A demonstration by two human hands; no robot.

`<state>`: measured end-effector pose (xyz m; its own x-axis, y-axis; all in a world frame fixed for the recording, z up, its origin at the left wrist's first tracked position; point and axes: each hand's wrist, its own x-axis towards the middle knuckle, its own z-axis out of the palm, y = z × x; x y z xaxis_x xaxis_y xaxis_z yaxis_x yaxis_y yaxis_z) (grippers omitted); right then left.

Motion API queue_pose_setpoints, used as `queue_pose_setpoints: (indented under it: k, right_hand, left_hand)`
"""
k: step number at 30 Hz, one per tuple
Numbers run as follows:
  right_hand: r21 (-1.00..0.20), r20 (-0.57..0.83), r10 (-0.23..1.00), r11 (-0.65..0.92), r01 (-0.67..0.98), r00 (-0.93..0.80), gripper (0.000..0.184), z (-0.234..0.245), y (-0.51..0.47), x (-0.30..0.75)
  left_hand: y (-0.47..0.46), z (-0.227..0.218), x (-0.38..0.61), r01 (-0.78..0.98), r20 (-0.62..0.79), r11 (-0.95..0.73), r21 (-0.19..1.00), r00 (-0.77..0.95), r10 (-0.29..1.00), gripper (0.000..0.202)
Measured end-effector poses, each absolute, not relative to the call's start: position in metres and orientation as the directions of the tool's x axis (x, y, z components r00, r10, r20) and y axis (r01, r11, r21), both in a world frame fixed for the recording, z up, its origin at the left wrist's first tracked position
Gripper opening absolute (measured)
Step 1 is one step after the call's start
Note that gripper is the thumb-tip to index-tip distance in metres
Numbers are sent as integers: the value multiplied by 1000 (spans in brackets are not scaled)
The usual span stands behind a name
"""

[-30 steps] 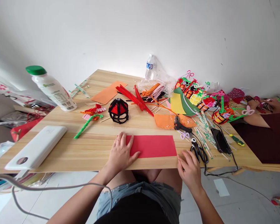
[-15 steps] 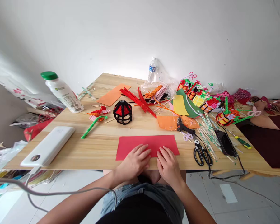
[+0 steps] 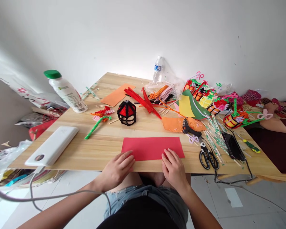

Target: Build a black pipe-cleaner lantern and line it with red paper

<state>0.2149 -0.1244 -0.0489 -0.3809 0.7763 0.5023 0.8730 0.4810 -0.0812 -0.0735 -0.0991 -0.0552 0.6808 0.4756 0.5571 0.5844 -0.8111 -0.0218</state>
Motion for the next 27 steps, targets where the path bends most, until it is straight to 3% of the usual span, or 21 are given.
queue_pose_setpoints:
  k: [8,13,19,27]
  right_hand:
    - [-83,515,768,487,870,-381,29,-49,-123,215]
    - [-86,518,772,476,875,-369,28,-49,-122,214]
    - [-83,510,775,477,875,-374,29,-50,-123,215]
    - [-106,515,779,471,875,-357,31,-52,-123,215]
  left_hand:
    - [-102,-65,-120,543,581,-839,-29,692,428,29]
    - [-103,-62,-89,573,630,-817,-61,657,414,31]
    - [-102,-58,-51,553,617,-833,-27,664,421,25]
    - [-110,-61,-101,618,626,-786,7,610,486,24]
